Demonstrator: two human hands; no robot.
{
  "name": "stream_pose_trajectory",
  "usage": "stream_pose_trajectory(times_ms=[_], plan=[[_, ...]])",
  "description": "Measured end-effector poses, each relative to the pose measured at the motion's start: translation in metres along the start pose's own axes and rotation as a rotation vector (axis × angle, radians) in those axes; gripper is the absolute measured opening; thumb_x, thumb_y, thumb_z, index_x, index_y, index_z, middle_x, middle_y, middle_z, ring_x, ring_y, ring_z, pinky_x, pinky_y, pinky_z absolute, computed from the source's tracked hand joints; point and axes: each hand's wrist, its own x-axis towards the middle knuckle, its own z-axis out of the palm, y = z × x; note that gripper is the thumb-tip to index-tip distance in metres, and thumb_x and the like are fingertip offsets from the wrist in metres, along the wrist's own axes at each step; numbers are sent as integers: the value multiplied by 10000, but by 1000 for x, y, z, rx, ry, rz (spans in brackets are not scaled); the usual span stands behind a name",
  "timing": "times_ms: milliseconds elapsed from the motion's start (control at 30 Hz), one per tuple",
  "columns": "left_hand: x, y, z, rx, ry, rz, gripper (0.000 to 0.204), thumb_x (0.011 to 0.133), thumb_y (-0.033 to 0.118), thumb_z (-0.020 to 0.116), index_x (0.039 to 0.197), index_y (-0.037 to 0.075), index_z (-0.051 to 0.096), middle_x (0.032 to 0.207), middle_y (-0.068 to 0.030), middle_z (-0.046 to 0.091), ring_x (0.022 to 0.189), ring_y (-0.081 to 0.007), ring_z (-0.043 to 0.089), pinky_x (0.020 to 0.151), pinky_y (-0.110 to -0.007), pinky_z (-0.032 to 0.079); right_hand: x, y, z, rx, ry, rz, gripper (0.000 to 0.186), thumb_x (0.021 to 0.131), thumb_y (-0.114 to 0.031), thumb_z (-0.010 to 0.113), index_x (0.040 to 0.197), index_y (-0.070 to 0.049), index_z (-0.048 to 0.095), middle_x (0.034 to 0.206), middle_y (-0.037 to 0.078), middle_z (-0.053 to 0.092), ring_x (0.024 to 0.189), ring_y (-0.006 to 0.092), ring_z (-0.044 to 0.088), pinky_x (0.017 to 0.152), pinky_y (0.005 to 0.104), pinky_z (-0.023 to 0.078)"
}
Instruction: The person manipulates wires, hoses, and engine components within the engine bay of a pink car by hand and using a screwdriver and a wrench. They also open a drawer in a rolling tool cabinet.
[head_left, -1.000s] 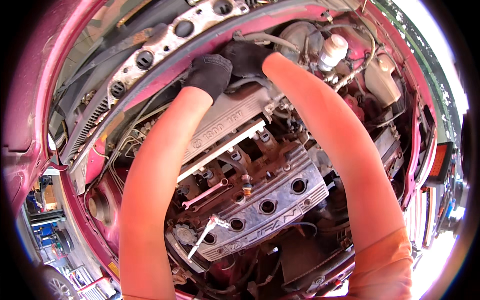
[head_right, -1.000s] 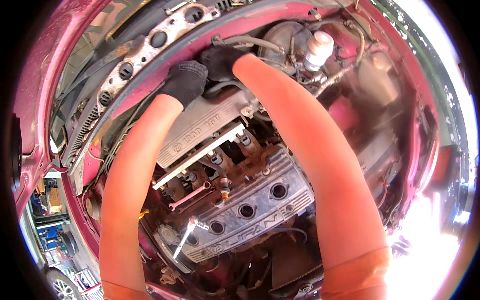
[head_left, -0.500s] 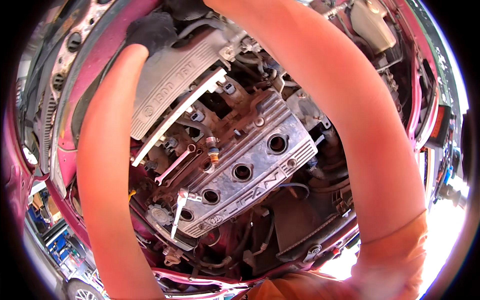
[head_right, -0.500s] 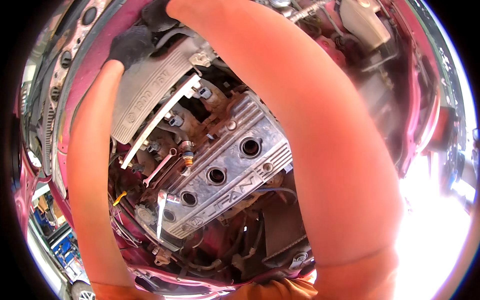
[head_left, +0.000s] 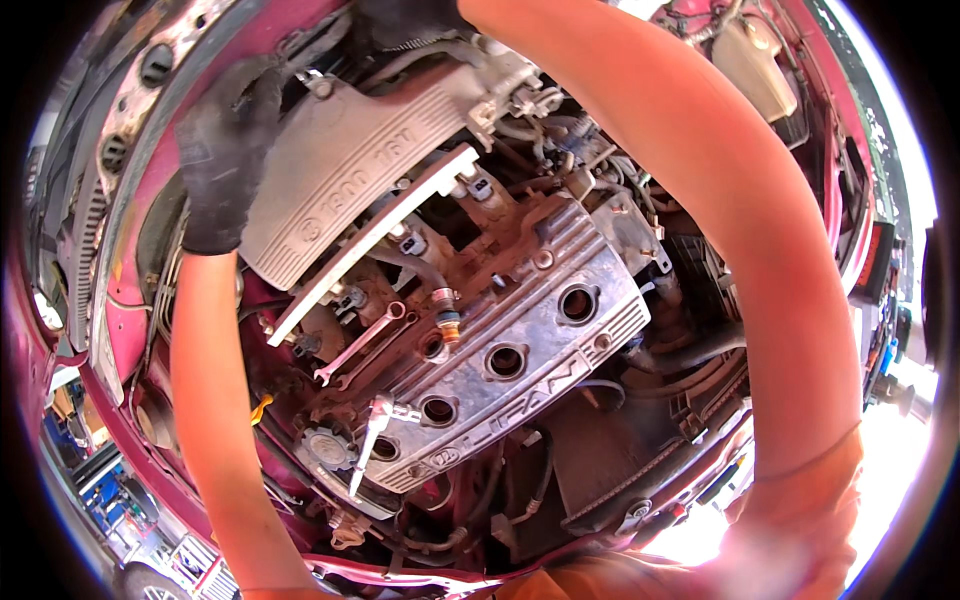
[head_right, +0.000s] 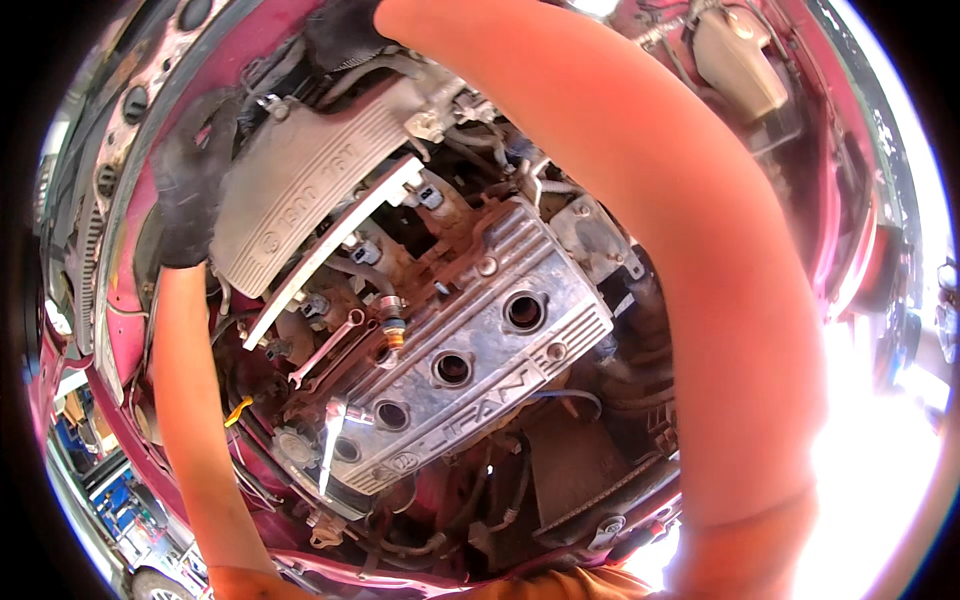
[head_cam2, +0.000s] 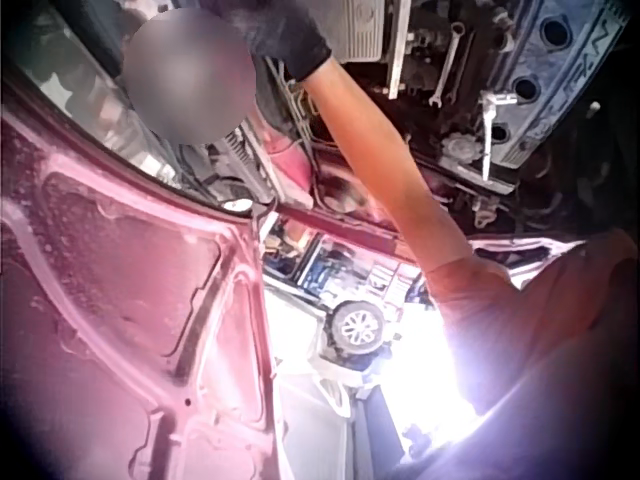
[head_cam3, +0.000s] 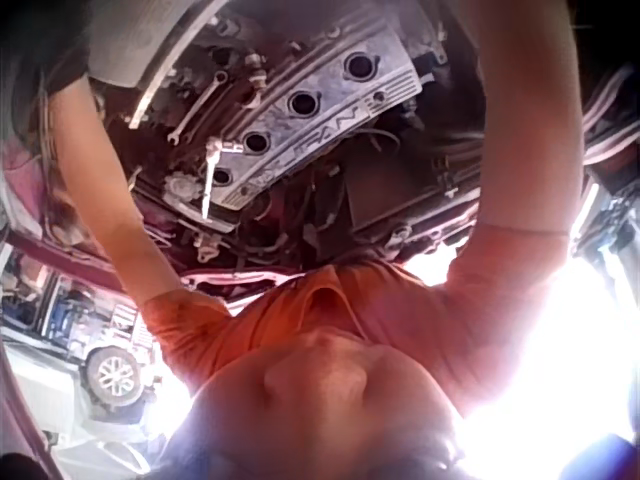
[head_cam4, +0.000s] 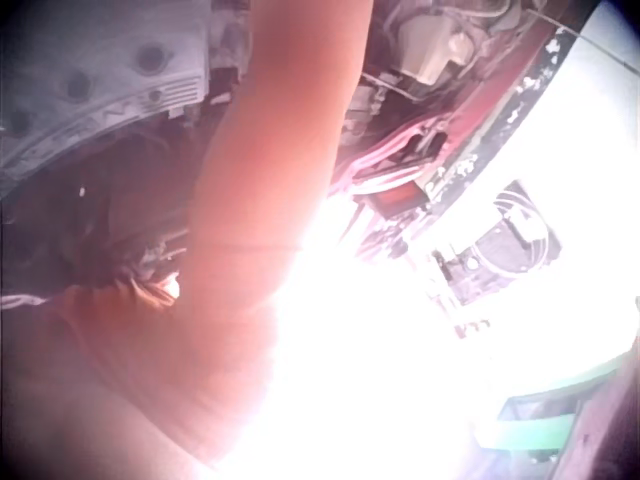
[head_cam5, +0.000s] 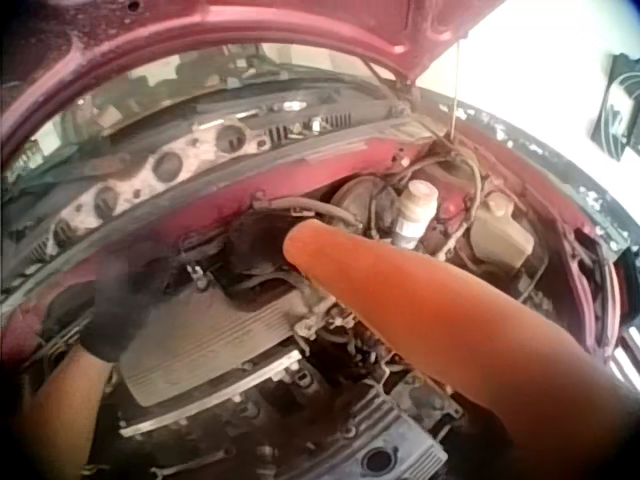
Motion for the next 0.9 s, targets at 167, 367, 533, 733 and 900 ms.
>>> stream_pose_trajectory(times_ms=[167, 367, 533, 733, 900], plan=[[-20, -28, 3, -431, -276, -622, 280, 872, 234, 576, 1057, 55, 687, 1026, -102, 673, 939, -221, 630, 836, -348, 476, -4, -47, -43, 310, -107, 289, 237, 769, -134, 635, 955, -21, 728, 918, 229, 692, 862, 353, 680, 747, 427, 540], [16, -30, 15, -430, -715, -356, 235, 928, 118, 479, 1082, 19, 626, 1144, -100, 634, 1102, -193, 556, 1015, -303, 393, -3, -33, -6, 201, 77, 259, 318, 790, -233, 580, 1043, -69, 681, 1100, 164, 664, 1080, 330, 610, 933, 433, 479], [37, -35, 52, -962, -753, -520, 246, 869, 192, 591, 1060, 46, 641, 1049, -49, 631, 963, -167, 573, 961, -307, 429, 14, 21, 35, 99, 100, 127, 253, 759, -250, 610, 898, -58, 695, 1008, 147, 670, 979, 329, 632, 879, 442, 484], [-26, -27, 59, -733, -381, -371, 419, 804, 304, 681, 1137, 56, 627, 1083, -33, 640, 931, -158, 608, 958, -334, 445, 45, -50, 3, 188, 155, 10, 404, 650, -211, 700, 1027, -65, 682, 973, 198, 655, 944, 367, 622, 850, 468, 492], [-6, 53, 80, -477, -77, -207, 418, 808, 315, 678, 1147, 76, 629, 1089, -44, 645, 947, -178, 611, 953, -346, 450, -13, -27, 22, 341, 151, 188, 406, 676, -204, 686, 1058, -68, 671, 1003, 199, 651, 969, 362, 617, 870, 461, 485]])
